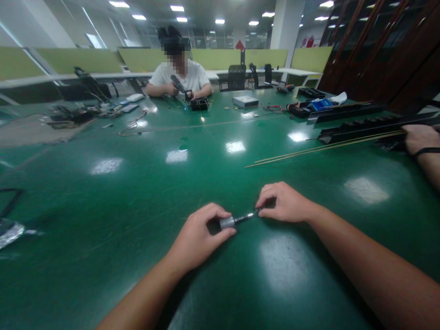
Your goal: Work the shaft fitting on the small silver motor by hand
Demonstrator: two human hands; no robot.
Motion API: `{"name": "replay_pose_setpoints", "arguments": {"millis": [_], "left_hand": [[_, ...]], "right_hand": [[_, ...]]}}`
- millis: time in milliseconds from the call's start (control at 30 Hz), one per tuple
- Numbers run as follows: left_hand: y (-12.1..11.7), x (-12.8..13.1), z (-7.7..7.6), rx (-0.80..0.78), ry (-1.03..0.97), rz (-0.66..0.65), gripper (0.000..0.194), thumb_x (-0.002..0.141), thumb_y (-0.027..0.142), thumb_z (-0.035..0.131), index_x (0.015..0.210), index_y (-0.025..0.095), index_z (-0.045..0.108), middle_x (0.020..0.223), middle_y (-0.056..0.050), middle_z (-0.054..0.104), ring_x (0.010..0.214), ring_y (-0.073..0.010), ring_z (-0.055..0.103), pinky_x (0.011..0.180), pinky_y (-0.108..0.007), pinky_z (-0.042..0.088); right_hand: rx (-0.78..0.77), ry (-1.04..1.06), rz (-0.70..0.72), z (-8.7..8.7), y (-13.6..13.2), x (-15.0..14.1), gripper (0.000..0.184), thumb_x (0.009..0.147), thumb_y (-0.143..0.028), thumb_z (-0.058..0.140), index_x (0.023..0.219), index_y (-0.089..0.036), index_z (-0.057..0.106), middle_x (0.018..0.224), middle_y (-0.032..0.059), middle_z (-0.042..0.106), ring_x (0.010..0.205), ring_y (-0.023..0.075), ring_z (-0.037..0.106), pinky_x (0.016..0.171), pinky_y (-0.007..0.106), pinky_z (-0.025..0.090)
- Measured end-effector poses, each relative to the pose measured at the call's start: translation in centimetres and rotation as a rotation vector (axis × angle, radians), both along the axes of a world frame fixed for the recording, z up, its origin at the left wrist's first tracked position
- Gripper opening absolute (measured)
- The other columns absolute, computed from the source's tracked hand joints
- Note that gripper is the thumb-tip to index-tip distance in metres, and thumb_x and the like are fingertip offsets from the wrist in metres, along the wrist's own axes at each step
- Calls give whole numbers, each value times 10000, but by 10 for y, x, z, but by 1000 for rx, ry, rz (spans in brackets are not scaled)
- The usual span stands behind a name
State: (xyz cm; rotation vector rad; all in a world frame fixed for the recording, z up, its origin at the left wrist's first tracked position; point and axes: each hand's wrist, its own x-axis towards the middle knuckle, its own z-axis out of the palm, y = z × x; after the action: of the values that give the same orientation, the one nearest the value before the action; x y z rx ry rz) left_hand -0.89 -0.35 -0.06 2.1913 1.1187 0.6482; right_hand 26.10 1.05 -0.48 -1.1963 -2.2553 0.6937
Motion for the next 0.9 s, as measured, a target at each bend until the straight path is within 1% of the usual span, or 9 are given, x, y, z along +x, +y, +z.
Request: {"name": "replay_pose_setpoints", "arguments": {"millis": [300, 433, 500, 600, 700, 767, 833, 900], "left_hand": [[1, 0, 0, -3, -4, -1, 164, 799, 261, 737, 931, 196, 665, 960, -33, 686, 890, -203, 644, 815, -324, 492], [2, 1, -3, 18, -12, -13, 167, 793, 250, 743, 932, 196, 669, 954, -30, 684, 890, -200, 642, 812, -318, 489], [2, 2, -4, 38, -31, -35, 146, 789, 219, 743, 914, 193, 672, 951, -29, 681, 895, -196, 638, 817, -312, 484], [2, 3, -5, 61, -83, -65, 115, 781, 180, 748, 873, 185, 680, 948, -32, 681, 898, -186, 635, 821, -299, 480], [3, 3, -5, 34, -126, -96, 55, 820, 217, 729, 858, 186, 706, 932, -37, 691, 885, -178, 642, 814, -288, 487], [4, 2, -5, 0, -143, -101, 68, 867, 244, 685, 847, 190, 722, 916, -38, 698, 874, -171, 649, 807, -281, 493], [4, 2, -5, -20, -145, -84, 97, 884, 257, 667, 844, 191, 727, 910, -39, 704, 870, -171, 653, 804, -279, 498], [4, 3, -5, -26, -119, -55, 88, 865, 271, 690, 872, 190, 723, 920, -39, 709, 876, -179, 656, 804, -284, 500]], "right_hand": [[-27, 32, 60, 1, -2, -4, 110, 743, -223, 768, 843, -178, 769, 814, 38, 725, 768, 157, 653, 718, 269, 480], [8, 69, 79, -2, -6, -23, 116, 780, -251, 757, 870, -177, 768, 827, 45, 732, 778, 156, 648, 723, 269, 467], [66, 63, 94, -5, -9, -36, 97, 810, -260, 733, 866, -188, 767, 817, 37, 732, 787, 160, 638, 728, 279, 449], [139, 27, 71, -11, -12, -49, 90, 819, -262, 726, 870, -194, 758, 830, 27, 735, 825, 172, 628, 761, 302, 423], [148, 23, 75, -13, -14, -50, 84, 824, -256, 721, 879, -202, 753, 838, 14, 741, 825, 163, 630, 769, 300, 412], [148, 22, 78, -13, -14, -47, 91, 831, -262, 714, 892, -205, 751, 846, 12, 744, 829, 160, 632, 779, 300, 411], [149, 25, 76, -12, -15, -46, 102, 836, -274, 711, 902, -207, 749, 857, 11, 747, 836, 160, 632, 787, 301, 411], [149, 29, 60, -11, -15, -46, 107, 836, -280, 711, 906, -208, 748, 865, 10, 748, 843, 162, 629, 787, 301, 410]]}}
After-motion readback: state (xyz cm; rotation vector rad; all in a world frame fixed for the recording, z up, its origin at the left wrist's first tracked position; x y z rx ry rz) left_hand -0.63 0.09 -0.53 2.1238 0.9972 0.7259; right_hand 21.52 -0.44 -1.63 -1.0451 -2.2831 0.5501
